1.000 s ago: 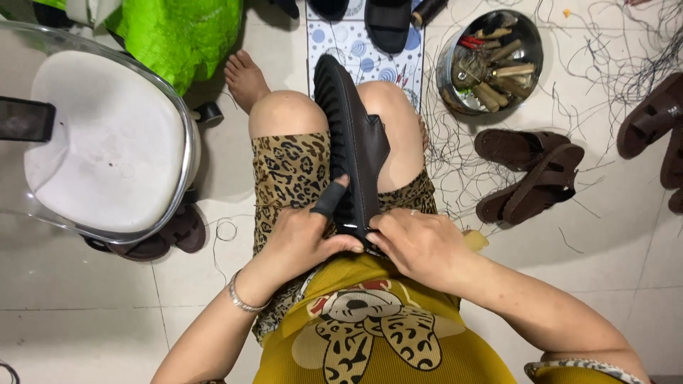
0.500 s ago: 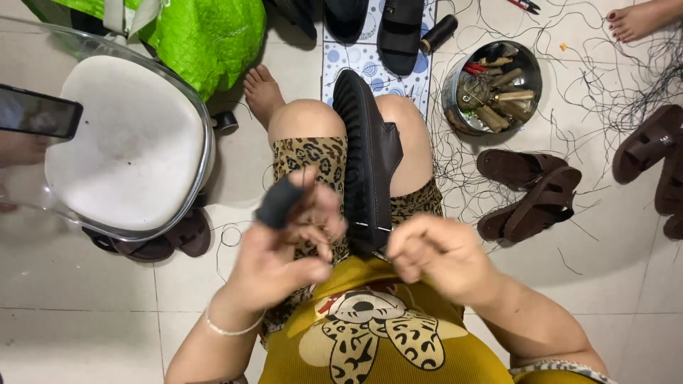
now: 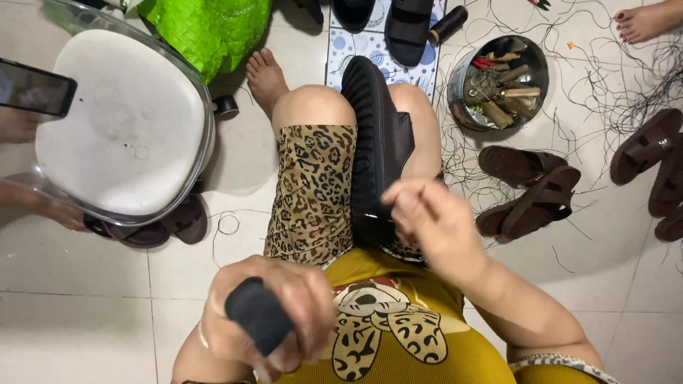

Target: Hand-sewing the sole of a sandal using a needle and thread to repair or assemble it.

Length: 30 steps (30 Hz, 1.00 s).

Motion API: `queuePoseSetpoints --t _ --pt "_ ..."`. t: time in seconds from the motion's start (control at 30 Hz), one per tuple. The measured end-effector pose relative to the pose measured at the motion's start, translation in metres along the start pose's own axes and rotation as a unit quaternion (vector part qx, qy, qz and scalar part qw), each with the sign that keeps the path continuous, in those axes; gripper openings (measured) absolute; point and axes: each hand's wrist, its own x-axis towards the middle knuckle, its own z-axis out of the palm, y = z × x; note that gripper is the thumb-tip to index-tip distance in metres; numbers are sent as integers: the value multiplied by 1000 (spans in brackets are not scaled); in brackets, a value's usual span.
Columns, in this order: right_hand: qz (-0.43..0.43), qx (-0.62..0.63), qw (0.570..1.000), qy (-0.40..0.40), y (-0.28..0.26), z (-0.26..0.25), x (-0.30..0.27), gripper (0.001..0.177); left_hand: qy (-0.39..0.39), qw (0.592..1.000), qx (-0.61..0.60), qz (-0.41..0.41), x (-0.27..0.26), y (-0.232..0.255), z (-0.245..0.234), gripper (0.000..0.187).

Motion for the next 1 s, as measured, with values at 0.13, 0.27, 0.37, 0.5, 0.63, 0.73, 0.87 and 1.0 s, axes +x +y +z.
queuePoseSetpoints --t 0.13,0.27,0.37,0.5,0.63,0.73,0.87,1.0 --pt "-361 -604 711 -6 1 -4 -11 13 109 913 389 52 -7 1 -26 8" --pt "-258 -677 687 -61 21 -32 -12 24 211 648 715 -155 7 -36 -41 16" --pt "-273 -644 710 -86 20 -39 -7 22 78 600 751 -263 11 -56 -43 23" --pt "-334 -642 684 -93 18 -42 -9 17 -5 672 715 -195 38 -39 -10 18" --pt "-328 -704 617 -126 -7 -41 -23 24 -5 663 726 -181 46 -31 -4 25" --pt "-177 -749 624 -139 -28 -76 -43 44 -2 596 773 -217 27 -35 -28 43" --pt "71 -651 750 -92 -32 -136 -60 67 84 411 866 -273 9 -29 -53 48" --pt "-106 -393 911 -71 32 -102 -36 43 124 288 947 -66 -7 -17 -55 46"
